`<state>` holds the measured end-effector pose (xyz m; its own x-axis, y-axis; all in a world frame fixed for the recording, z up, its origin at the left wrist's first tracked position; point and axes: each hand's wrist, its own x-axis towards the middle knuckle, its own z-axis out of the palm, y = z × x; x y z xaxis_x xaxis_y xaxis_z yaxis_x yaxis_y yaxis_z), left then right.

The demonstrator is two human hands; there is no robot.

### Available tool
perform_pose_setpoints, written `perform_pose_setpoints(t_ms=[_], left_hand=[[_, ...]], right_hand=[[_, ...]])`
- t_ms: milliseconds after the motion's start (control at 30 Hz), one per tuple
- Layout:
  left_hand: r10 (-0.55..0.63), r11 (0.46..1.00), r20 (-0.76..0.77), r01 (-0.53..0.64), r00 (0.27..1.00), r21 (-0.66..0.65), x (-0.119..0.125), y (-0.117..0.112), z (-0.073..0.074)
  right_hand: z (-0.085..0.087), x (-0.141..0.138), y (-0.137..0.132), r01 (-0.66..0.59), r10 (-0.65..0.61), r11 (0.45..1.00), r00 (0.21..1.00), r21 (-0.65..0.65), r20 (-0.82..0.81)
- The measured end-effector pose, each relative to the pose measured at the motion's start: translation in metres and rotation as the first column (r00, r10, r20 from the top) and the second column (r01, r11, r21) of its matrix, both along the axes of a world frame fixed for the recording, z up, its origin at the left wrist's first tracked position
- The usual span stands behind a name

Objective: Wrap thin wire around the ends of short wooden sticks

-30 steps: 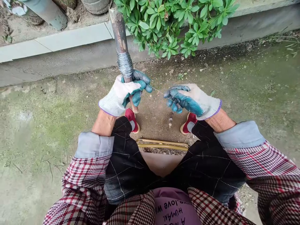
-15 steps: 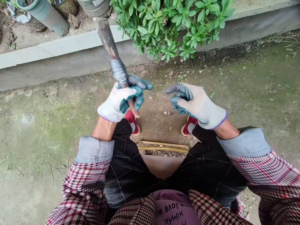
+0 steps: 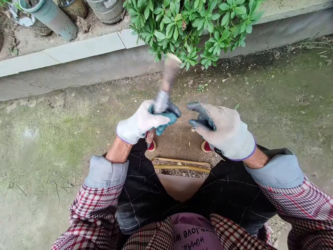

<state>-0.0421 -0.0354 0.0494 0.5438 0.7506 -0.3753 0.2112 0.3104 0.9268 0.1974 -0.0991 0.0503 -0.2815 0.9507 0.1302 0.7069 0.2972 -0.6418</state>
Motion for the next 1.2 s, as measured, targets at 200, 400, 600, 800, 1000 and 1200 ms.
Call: perform_pose_setpoints(t_ms=[200, 400, 600, 800, 1000, 1200], left_hand=[[-0.054, 0.997, -0.138, 0.061, 0.989, 0.051, 0.020, -0.013, -0.004], [-0.016, 0.999, -0.183, 0.010, 0.983, -0.033, 0.015, -0.014, 0.002], [-0.063, 0.995, -0.199, 0.046, 0.978, -0.088, 0.016, -0.013, 0.008], [-0.125, 0.992, -0.202, 0.126, 0.971, -0.010, 0.011, -0.009, 0.000], [-0.168, 0.985, -0.252, 0.171, 0.953, -0.011, 0.009, -0.011, 0.005], [-0.203, 0.979, -0.250, 0.198, 0.947, -0.046, 0.003, -0.013, 0.006]], right_hand=[[-0.007, 0.003, 0.003, -0.114, 0.114, 0.993, 0.993, -0.034, 0.014], [-0.004, 0.003, -0.001, -0.118, 0.117, 0.991, 0.993, -0.061, -0.014], [-0.003, 0.003, -0.003, -0.111, 0.112, 0.992, 0.994, -0.058, 0.006], [-0.009, 0.004, -0.003, -0.135, 0.142, 0.987, 0.986, -0.088, 0.086], [-0.011, 0.001, -0.005, -0.146, 0.156, 0.983, 0.983, -0.108, 0.093], [-0.011, -0.001, -0.009, -0.090, 0.097, 0.982, 0.995, -0.167, 0.033]])
